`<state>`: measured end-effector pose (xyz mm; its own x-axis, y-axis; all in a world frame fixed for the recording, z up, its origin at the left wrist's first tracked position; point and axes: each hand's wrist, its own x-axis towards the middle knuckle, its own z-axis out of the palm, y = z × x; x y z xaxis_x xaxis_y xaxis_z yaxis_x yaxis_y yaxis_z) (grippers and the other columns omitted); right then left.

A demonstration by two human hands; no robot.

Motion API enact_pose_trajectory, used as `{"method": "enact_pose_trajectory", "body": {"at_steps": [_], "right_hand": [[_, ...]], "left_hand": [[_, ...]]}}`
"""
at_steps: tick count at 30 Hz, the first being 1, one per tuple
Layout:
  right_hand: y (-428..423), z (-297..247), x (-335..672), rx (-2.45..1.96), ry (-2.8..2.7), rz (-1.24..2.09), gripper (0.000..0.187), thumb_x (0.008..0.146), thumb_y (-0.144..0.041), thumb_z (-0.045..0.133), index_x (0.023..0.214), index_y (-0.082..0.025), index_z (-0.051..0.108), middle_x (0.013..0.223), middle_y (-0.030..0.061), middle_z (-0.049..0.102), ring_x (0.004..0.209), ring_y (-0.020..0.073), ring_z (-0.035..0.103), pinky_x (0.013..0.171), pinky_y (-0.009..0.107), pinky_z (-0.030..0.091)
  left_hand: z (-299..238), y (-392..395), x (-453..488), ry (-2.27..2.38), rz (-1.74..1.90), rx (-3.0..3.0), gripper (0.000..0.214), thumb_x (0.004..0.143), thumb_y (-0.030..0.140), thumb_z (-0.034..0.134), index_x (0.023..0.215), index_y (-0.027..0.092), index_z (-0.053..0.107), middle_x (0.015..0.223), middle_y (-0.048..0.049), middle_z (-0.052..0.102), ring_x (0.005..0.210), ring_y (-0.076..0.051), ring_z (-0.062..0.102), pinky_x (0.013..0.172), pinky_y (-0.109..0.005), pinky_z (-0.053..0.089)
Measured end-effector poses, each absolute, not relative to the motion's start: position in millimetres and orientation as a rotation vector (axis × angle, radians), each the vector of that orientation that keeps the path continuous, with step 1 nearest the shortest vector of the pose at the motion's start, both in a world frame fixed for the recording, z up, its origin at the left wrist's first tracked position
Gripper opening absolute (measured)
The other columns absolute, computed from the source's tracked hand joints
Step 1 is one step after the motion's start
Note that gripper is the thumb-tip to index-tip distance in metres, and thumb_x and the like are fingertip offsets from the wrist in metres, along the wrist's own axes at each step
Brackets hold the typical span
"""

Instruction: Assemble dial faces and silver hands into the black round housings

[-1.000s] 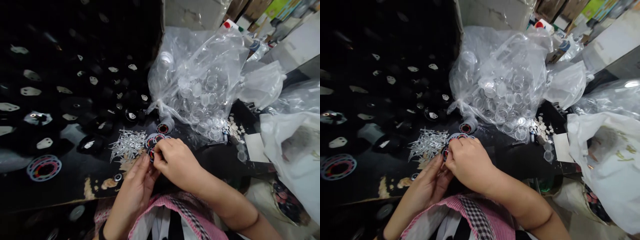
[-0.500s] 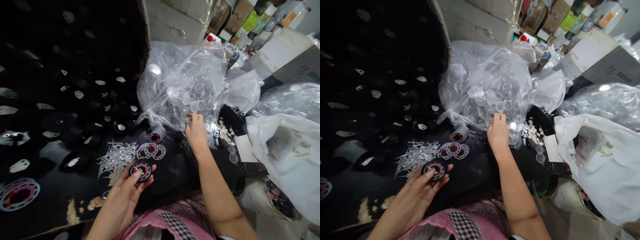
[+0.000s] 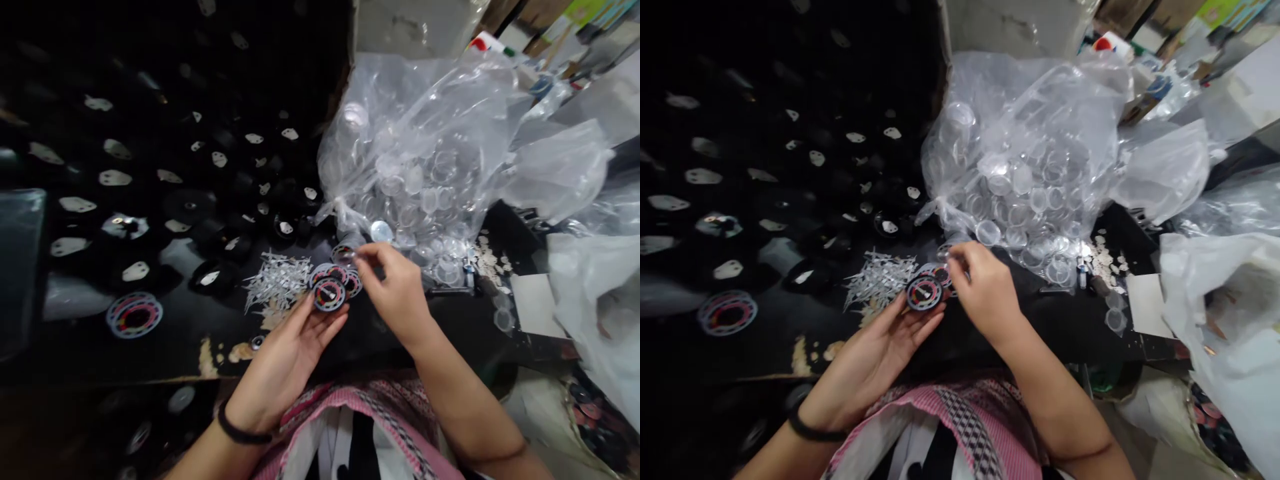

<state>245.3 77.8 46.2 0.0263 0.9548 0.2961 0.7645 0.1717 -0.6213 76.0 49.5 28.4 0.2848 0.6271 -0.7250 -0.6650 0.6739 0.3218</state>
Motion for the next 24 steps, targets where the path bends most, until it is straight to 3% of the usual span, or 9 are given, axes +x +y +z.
{"method": "enact_pose_trajectory", "body": {"at_steps": [4,7,10,13,16,20,24], "right_hand": [[54,37,221,-1.430,-2.070,0.193,0.015,0.096,-0.026,0.060,0.103,-0.019,0.070,0.106,0.0084,0.076,0.104,0.0220,0.069,0.097,0.039,0.050],[46,35,221,-1.339,-2.164,0.075,0.015,0.094,-0.026,0.063,0.107,-0.023,0.071,0.115,0.0043,0.076,0.120,0.0252,0.063,0.110,0.049,0.039],[44,38,227,-1.272,-2.191,0.111,0.016,0.093,-0.021,0.063,0.107,-0.026,0.070,0.113,0.0004,0.077,0.121,0.0232,0.063,0.114,0.049,0.035],[49,44,229,-1.288,-2.040,0.302,0.014,0.095,-0.020,0.060,0.104,-0.023,0.070,0.102,0.0018,0.077,0.104,0.0176,0.069,0.106,0.041,0.042],[59,47,226,-1.482,-1.815,0.524,0.021,0.099,-0.035,0.053,0.097,-0.020,0.068,0.093,0.0031,0.071,0.089,0.0152,0.067,0.083,0.031,0.050],[65,47,218,-1.617,-1.869,0.617,0.046,0.106,-0.042,0.029,0.073,-0.021,0.054,0.069,-0.0017,0.060,0.067,0.0125,0.058,0.069,0.028,0.041],[64,46,210,-1.597,-1.868,0.455,0.045,0.106,-0.037,0.024,0.070,-0.023,0.048,0.066,-0.0007,0.057,0.062,0.0130,0.053,0.069,0.030,0.038]], "left_hand": [[29,56,72,0.891,0.875,-0.070,0.025,0.098,0.019,0.053,0.092,0.015,0.076,0.096,-0.0060,0.079,0.088,-0.015,0.074,0.089,-0.032,0.061],[28,56,68,0.904,0.932,0.064,0.023,0.097,0.030,0.057,0.096,0.019,0.077,0.101,-0.0047,0.078,0.090,-0.014,0.073,0.084,-0.026,0.060],[24,53,68,0.931,0.970,0.275,0.016,0.087,0.036,0.071,0.095,0.024,0.077,0.107,-0.0015,0.077,0.099,-0.016,0.072,0.085,-0.024,0.058],[18,49,71,0.948,0.967,0.416,0.021,0.083,0.033,0.076,0.103,0.028,0.076,0.117,-0.0005,0.075,0.112,-0.021,0.068,0.095,-0.030,0.056],[16,43,72,0.984,0.951,0.608,0.038,0.085,0.033,0.073,0.122,0.030,0.070,0.133,-0.0015,0.069,0.127,-0.024,0.060,0.108,-0.036,0.048],[21,35,73,1.048,0.921,0.752,0.043,0.080,0.025,0.077,0.123,0.026,0.071,0.135,-0.0045,0.068,0.132,-0.027,0.056,0.114,-0.035,0.040],[29,29,72,1.106,0.943,0.707,0.044,0.072,0.018,0.081,0.115,0.023,0.075,0.125,-0.0072,0.073,0.126,-0.030,0.061,0.110,-0.035,0.043]]}}
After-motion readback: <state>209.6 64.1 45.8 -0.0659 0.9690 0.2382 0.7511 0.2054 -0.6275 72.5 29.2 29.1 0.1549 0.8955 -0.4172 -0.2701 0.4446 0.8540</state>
